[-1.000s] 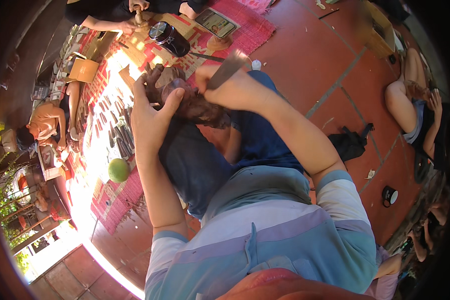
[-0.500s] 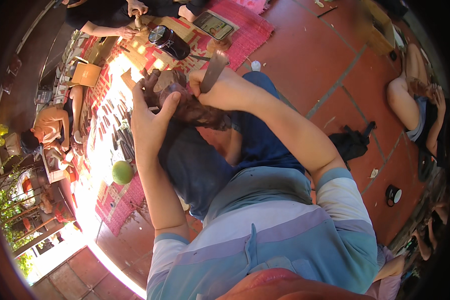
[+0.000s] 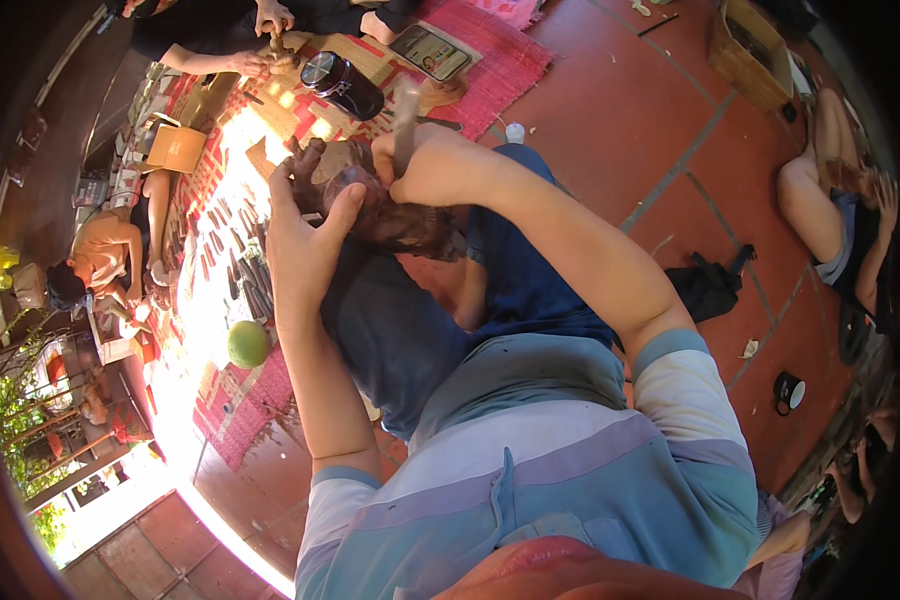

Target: The person is sitting on the floor and carving a piece of wood using a small knife. They hold the wood in their left hand and carefully shape it with the knife in their right hand, rotating the object to work on different sides.

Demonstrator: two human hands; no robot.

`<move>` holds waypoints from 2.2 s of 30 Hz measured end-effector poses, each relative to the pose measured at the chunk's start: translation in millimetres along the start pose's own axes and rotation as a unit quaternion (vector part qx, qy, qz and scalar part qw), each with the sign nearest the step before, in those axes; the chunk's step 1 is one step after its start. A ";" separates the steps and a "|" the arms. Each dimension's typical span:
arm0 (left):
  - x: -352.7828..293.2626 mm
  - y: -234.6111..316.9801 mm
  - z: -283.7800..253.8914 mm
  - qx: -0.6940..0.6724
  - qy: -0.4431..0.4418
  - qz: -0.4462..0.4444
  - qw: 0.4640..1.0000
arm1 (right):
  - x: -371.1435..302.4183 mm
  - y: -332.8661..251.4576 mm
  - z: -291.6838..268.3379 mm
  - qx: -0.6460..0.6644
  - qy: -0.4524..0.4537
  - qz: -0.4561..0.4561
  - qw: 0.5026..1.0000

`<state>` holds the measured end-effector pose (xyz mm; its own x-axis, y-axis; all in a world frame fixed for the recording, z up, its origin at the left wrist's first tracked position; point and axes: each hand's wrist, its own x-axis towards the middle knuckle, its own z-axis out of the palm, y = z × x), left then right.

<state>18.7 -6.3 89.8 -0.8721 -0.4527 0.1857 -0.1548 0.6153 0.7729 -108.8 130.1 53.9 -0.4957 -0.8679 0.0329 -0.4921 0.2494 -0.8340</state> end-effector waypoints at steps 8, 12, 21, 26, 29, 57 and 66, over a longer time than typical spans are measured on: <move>-1.3 0.8 0.3 -0.013 0.001 0.004 1.000 | -2.3 -0.9 -11.4 0.059 -0.016 0.011 0.998; -0.6 4.3 -1.2 0.027 -0.004 -0.022 0.999 | 0.0 11.8 -5.0 0.056 -0.010 -0.019 0.998; -0.2 1.2 -1.4 0.042 0.004 -0.010 0.999 | -16.3 14.1 9.2 0.070 0.068 -0.014 0.995; -0.6 -1.7 -1.8 0.035 0.008 0.002 0.999 | -20.1 22.4 -2.4 0.129 0.091 0.049 0.986; -0.2 3.6 -1.5 0.035 -0.007 -0.030 0.999 | -23.0 14.3 8.3 0.146 0.082 0.003 0.986; 0.9 1.5 0.6 -0.017 -0.006 -0.007 1.000 | -41.3 31.2 -7.5 0.172 0.171 0.013 0.970; -0.4 3.0 -2.5 -0.001 -0.015 -0.022 1.000 | -46.2 20.9 39.7 0.147 0.194 -0.001 0.970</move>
<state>19.8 -5.9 93.5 -0.8779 -0.4599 0.1336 -0.1922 0.5938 0.7813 -67.7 158.3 13.1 -0.7544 -0.6275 0.1926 -0.2971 0.0647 -0.9527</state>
